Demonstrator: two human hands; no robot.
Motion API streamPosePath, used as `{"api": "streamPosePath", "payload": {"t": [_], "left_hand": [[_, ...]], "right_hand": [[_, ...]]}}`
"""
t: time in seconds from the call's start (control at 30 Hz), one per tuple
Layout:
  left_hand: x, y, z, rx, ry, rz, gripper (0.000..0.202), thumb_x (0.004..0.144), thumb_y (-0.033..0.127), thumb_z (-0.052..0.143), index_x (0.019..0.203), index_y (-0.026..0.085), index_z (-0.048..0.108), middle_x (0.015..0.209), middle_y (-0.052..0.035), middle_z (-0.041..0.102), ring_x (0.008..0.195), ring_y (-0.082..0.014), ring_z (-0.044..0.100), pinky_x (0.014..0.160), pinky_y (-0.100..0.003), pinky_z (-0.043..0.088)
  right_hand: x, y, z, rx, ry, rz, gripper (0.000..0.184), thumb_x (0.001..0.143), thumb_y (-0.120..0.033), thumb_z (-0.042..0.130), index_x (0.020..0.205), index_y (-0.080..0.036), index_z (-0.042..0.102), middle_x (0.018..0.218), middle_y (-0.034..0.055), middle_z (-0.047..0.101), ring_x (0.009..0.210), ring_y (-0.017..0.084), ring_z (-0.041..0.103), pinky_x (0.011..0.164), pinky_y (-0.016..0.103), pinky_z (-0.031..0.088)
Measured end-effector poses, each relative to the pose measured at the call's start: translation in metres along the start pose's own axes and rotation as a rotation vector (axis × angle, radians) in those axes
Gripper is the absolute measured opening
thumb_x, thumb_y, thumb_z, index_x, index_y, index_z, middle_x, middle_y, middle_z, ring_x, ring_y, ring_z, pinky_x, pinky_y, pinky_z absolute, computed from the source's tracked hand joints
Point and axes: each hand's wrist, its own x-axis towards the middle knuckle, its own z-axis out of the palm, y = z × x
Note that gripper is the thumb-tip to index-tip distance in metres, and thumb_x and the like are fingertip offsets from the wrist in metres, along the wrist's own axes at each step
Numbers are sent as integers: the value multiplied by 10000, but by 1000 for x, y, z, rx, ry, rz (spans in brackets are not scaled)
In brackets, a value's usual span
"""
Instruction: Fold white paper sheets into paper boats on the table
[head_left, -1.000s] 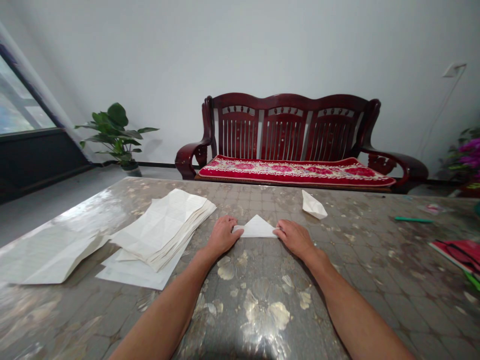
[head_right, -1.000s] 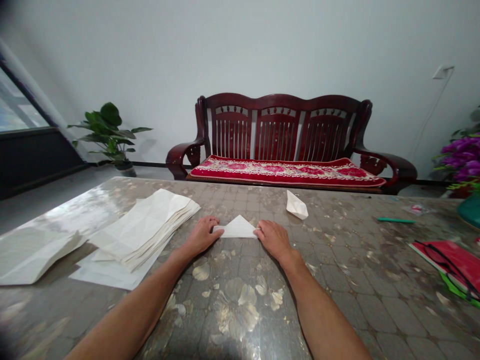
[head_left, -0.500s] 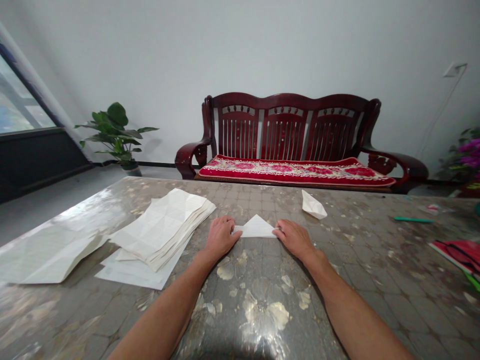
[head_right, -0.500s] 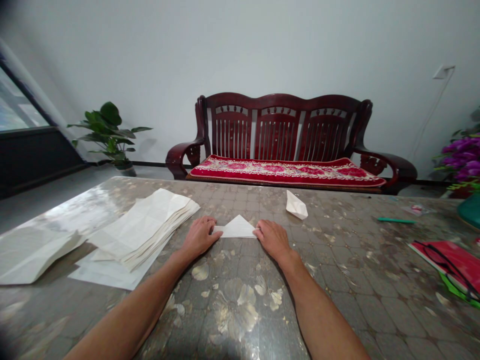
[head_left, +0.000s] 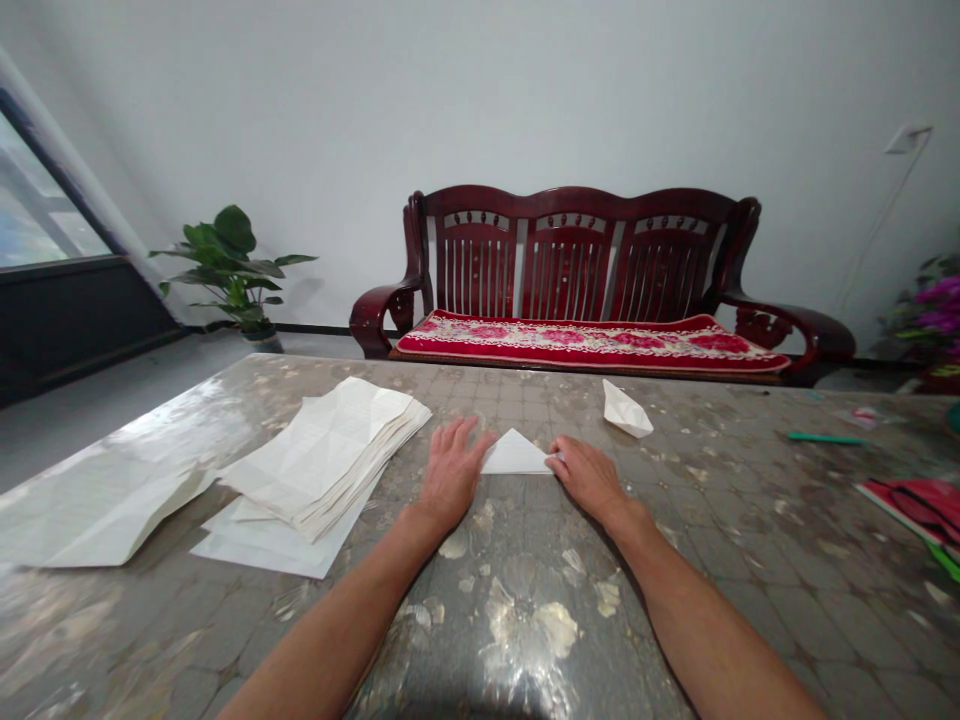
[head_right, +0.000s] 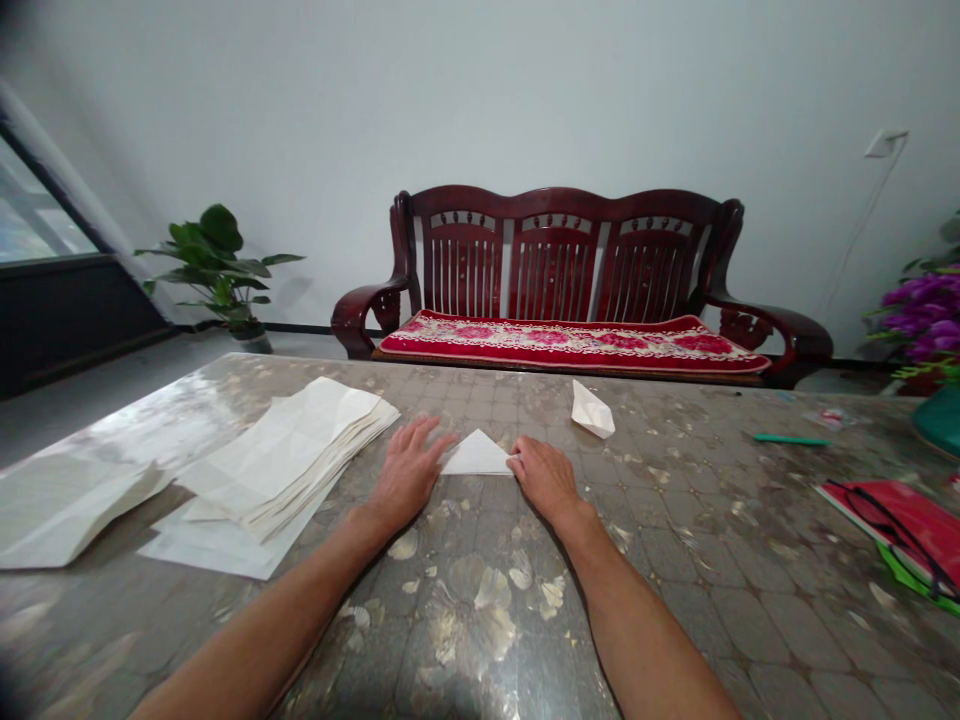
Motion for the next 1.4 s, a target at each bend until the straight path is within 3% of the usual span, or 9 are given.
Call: {"api": "streamPosePath", "payload": {"t": [0.1, 0.2, 0.33, 0.47, 0.6, 0.87, 1.17, 1.4], "left_hand": [[2, -2, 2, -58, -32, 142, 412, 882, 100, 529, 1220, 303, 650, 1342, -93, 539, 1271, -287, 443, 1104, -497, 339], [5, -4, 3, -155, -151, 266, 354, 922, 135, 490, 1182, 295, 670, 1198, -68, 608, 1126, -229, 526, 986, -378, 449], [7, -1, 0, -173, -264, 309, 342, 942, 147, 471, 1207, 266, 651, 1071, -53, 647, 1029, -204, 569, 914, -313, 463], [2, 8, -7, -64, -271, 296, 339, 970, 221, 465, 1276, 274, 601, 1026, -64, 640, 962, -220, 575, 852, -321, 459], [-4, 14, -11, -18, -255, 345, 452, 961, 385, 511, 1409, 335, 485, 1101, -76, 597, 975, -240, 547, 867, -351, 435], [-6, 19, -10, 26, -248, 342, 520, 945, 566, 454, 1429, 374, 472, 1108, -83, 555, 982, -259, 497, 895, -393, 387], [-7, 21, -10, 14, -246, 306, 481, 962, 552, 421, 1408, 385, 494, 1117, -83, 563, 991, -264, 491, 899, -401, 381], [-7, 24, -9, 15, -257, 276, 452, 965, 513, 448, 1396, 390, 511, 1139, -89, 561, 1019, -267, 497, 895, -407, 395]], "right_hand": [[0, -1, 1, -1, -1, 7, 149, 955, -318, 519, 1049, -235, 599, 1042, 45, 709, 950, 195, 631, 733, 281, 349], [0, -2, 1, 1, 5, 10, 147, 951, -311, 531, 1057, -231, 594, 1038, 46, 710, 952, 200, 636, 733, 284, 352], [0, -1, 2, -1, 14, 7, 134, 950, -302, 538, 1052, -234, 589, 1036, 39, 711, 957, 199, 635, 738, 281, 348], [0, 0, 3, 0, 15, 6, 120, 949, -295, 540, 1040, -235, 590, 1033, 35, 709, 954, 198, 632, 737, 282, 346], [0, -2, 0, 11, 20, -8, 100, 950, -284, 543, 1022, -233, 589, 1021, 31, 709, 943, 197, 632, 730, 280, 339], [-1, -4, -1, 15, 13, 14, 92, 950, -279, 539, 1019, -246, 589, 1016, 29, 710, 934, 189, 629, 724, 274, 337], [-1, -3, -1, 13, 3, 11, 95, 956, -284, 529, 1019, -242, 587, 1013, 26, 698, 933, 195, 616, 737, 284, 346], [-4, -7, -1, -137, 112, -47, 93, 932, -248, 544, 973, -221, 624, 1059, 82, 612, 1023, 232, 528, 845, 318, 356]]}}
